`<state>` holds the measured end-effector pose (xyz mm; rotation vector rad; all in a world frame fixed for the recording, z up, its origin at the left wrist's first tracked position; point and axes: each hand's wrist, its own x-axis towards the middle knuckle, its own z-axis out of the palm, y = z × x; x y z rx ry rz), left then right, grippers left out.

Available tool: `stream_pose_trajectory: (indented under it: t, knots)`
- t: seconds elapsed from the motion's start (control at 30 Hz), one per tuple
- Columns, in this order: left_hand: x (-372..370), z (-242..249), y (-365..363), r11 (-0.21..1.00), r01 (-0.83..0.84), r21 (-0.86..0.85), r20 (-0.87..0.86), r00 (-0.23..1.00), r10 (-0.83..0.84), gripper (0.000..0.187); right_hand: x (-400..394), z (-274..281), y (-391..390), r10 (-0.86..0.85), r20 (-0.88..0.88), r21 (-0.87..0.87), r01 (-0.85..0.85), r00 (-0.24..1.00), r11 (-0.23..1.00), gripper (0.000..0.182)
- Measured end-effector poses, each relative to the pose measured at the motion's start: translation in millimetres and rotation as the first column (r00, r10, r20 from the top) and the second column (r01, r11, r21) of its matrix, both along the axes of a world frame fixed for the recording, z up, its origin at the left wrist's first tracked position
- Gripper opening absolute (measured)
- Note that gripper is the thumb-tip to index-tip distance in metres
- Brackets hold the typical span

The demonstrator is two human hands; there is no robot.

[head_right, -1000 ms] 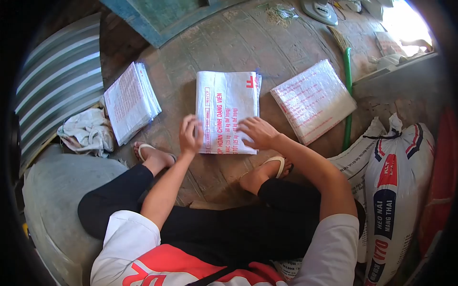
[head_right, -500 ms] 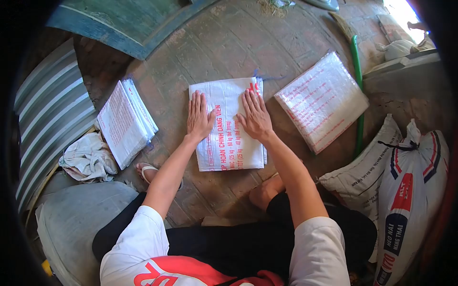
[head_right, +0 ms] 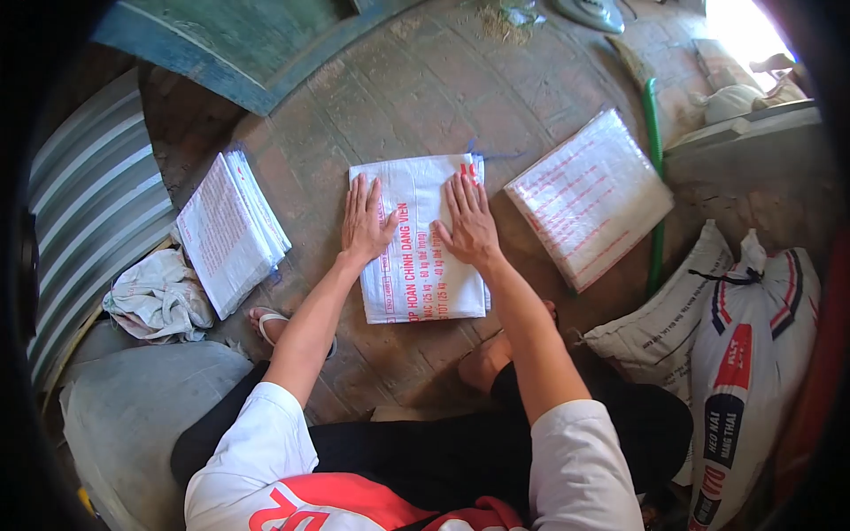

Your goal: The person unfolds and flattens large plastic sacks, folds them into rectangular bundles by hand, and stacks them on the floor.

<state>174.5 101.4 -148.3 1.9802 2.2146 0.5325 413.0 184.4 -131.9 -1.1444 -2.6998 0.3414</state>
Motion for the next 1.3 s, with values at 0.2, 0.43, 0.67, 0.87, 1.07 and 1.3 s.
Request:
stream_pose_trajectory:
  t: [0.2, 0.43, 0.67, 0.87, 1.07, 1.3]
  knots:
    - [41.6, 9.6, -50.2, 0.997, -0.031, 0.067, 0.019, 0.999, 0.030, 0.072, 2.0, 10.6, -49.7, 0.034, 0.000, 0.049, -0.034, 0.999, 0.998, 0.072]
    - [61.2, 9.0, -107.8, 0.999, 0.000, 0.046, 0.051, 0.999, -0.002, 0.076, 25.4, 9.6, -103.1, 0.135, -0.049, -0.025, -0.137, 0.990, 0.990, 0.071]
    - [59.4, 0.5, -113.1, 0.998, 0.059, 0.036, 0.036, 0.998, -0.060, 0.075, 45.2, 10.5, -106.4, 0.170, 0.036, -0.048, -0.168, 0.985, 0.985, 0.083]
    - [59.9, 0.5, -109.6, 0.997, 0.068, 0.048, 0.056, 0.996, -0.071, 0.073, 43.3, 4.7, -103.5, 0.179, 0.086, -0.050, -0.175, 0.980, 0.983, 0.084]
    - [58.1, -3.7, -111.9, 0.995, 0.054, 0.087, 0.066, 0.996, -0.060, 0.069, 39.6, 2.3, -102.9, 0.180, 0.104, -0.059, -0.175, 0.978, 0.983, 0.086]
    - [55.8, -9.3, -115.6, 0.949, -0.136, 0.284, 0.131, 0.986, 0.102, 0.067, 39.6, 11.7, -108.1, 0.175, 0.104, -0.031, -0.173, 0.979, 0.985, 0.084]
